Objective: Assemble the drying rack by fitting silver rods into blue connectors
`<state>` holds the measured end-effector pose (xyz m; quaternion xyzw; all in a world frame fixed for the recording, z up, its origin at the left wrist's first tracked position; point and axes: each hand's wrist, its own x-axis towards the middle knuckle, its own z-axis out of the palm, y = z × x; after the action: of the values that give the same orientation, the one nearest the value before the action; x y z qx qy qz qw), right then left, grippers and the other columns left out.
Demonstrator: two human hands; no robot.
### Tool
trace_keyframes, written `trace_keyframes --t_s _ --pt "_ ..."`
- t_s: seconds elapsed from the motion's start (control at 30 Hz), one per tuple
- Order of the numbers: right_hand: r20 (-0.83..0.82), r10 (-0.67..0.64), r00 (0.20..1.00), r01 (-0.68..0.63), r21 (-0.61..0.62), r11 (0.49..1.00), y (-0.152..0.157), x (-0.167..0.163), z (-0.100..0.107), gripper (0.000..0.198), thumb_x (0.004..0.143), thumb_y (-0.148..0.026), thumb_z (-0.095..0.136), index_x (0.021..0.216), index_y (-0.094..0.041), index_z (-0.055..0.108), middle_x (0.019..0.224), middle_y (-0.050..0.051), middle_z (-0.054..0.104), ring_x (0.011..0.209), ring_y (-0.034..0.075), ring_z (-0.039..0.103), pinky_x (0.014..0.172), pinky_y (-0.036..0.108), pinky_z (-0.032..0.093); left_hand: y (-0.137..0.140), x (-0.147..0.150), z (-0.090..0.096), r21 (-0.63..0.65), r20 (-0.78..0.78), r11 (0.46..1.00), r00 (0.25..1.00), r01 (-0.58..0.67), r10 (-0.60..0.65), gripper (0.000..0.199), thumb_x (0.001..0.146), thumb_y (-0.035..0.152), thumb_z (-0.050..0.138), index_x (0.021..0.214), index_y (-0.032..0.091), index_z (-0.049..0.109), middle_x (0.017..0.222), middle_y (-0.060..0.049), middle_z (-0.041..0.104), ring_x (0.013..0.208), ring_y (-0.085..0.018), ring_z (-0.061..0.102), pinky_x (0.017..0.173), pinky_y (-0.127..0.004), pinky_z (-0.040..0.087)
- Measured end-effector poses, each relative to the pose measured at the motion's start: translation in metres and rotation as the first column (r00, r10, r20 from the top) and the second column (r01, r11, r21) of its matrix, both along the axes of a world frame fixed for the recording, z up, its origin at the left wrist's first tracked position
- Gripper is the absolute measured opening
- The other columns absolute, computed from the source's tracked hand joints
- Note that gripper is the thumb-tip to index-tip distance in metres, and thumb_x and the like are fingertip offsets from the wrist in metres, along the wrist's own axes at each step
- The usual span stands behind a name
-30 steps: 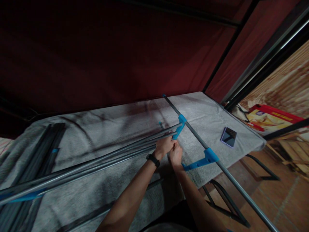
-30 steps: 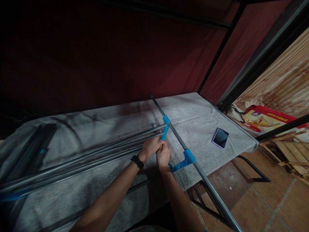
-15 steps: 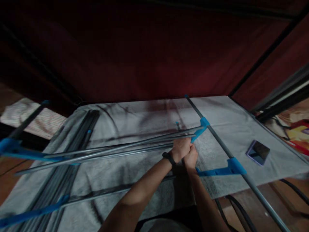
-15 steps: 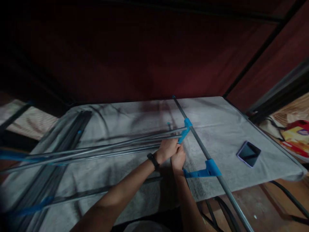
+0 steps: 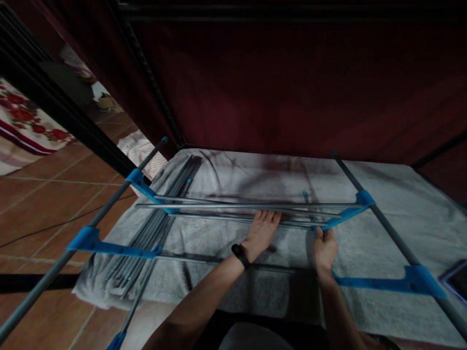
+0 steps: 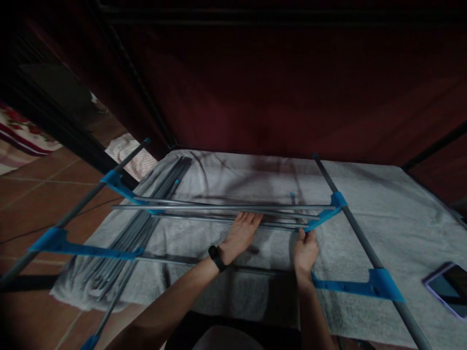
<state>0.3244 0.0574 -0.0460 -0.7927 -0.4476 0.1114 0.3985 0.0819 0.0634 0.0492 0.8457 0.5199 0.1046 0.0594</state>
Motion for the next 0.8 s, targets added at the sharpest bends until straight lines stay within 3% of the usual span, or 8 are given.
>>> trace_keyframes --t_s 0.1,0.17,0.3,0.4,0.5,0.6,0.8 --pt "-0.093 0.058 0.994 -0.056 0.024 0.998 0.0 -0.001 0.003 0.044 0.092 -0.052 0.043 0.114 -0.019 0.061 0.105 0.018 0.074 0.1 0.033 0.068 0.086 0.044 0.051 -0.018 -0.011 0.0 0.134 0.037 0.991 0.999 0.028 -0.033 0.057 0.097 0.008 0.044 0.153 0.019 0.044 0.146 -0.015 0.057 0.138 -0.027 0.051 0.118 -0.047 0.038" --pt "-0.139 0.1 0.985 -0.09 0.074 0.993 -0.003 -0.004 0.006 0.049 0.09 -0.047 0.046 0.128 -0.017 0.056 0.12 0.019 0.072 0.111 0.032 0.068 0.094 0.045 0.052 -0.037 -0.011 -0.004 0.144 0.089 0.987 0.993 0.065 -0.078 0.05 0.099 0.01 0.043 0.148 0.021 0.049 0.146 -0.013 0.058 0.135 -0.026 0.053 0.117 -0.045 0.04" --pt "-0.109 0.024 0.994 -0.007 0.15 0.989 -0.024 -0.016 0.011 0.06 0.089 -0.037 0.048 0.144 -0.012 0.047 0.142 0.023 0.06 0.137 0.032 0.055 0.114 0.051 0.044 -0.076 -0.008 -0.027 -0.033 0.218 0.991 0.968 0.133 -0.123 0.03 0.104 0.027 0.047 0.129 0.024 0.062 0.133 -0.009 0.066 0.122 -0.022 0.061 0.11 -0.041 0.049" --pt "-0.059 0.066 0.996 -0.052 0.211 0.976 -0.048 -0.032 0.015 0.061 0.091 -0.03 0.047 0.15 -0.014 0.044 0.151 0.02 0.053 0.147 0.029 0.046 0.121 0.052 0.039 -0.093 -0.006 -0.046 -0.175 0.226 0.969 0.965 0.177 -0.135 0.027 0.101 0.031 0.053 0.126 0.025 0.064 0.129 -0.007 0.068 0.12 -0.023 0.063 0.108 -0.041 0.052" --pt "-0.042 0.165 0.985 -0.152 0.222 0.963 -0.071 -0.048 0.02 0.059 0.094 -0.025 0.044 0.153 -0.018 0.044 0.156 0.016 0.049 0.151 0.026 0.043 0.123 0.05 0.038 -0.097 -0.004 -0.056 -0.224 0.188 0.948 0.965 0.226 -0.185 0.028 0.1 0.023 0.049 0.123 0.024 0.066 0.124 -0.007 0.068 0.12 -0.024 0.063 0.109 -0.042 0.051" --pt "-0.04 0.247 0.968 -0.233 0.215 0.948 -0.088 -0.058 0.023 0.055 0.096 -0.024 0.044 0.151 -0.02 0.048 0.156 0.015 0.05 0.15 0.025 0.045 0.123 0.048 0.04 -0.094 -0.002 -0.054 -0.232 0.192 0.94 0.959 0.251 -0.208 0.033 0.099 0.017 0.042 0.12 0.023 0.066 0.12 -0.008 0.069 0.116 -0.023 0.064 0.109 -0.042 0.051" --pt "-0.071 0.28 0.957 -0.261 0.202 0.944 -0.091 -0.064 0.025 0.045 0.092 -0.019 0.045 0.133 -0.023 0.063 0.143 0.012 0.063 0.138 0.025 0.058 0.118 0.047 0.046 -0.097 0.001 -0.052 -0.275 0.237 0.93 0.955 0.244 -0.18 0.033 0.102 0.019 0.038 0.12 0.02 0.067 0.118 -0.009 0.071 0.113 -0.024 0.066 0.104 -0.04 0.053"
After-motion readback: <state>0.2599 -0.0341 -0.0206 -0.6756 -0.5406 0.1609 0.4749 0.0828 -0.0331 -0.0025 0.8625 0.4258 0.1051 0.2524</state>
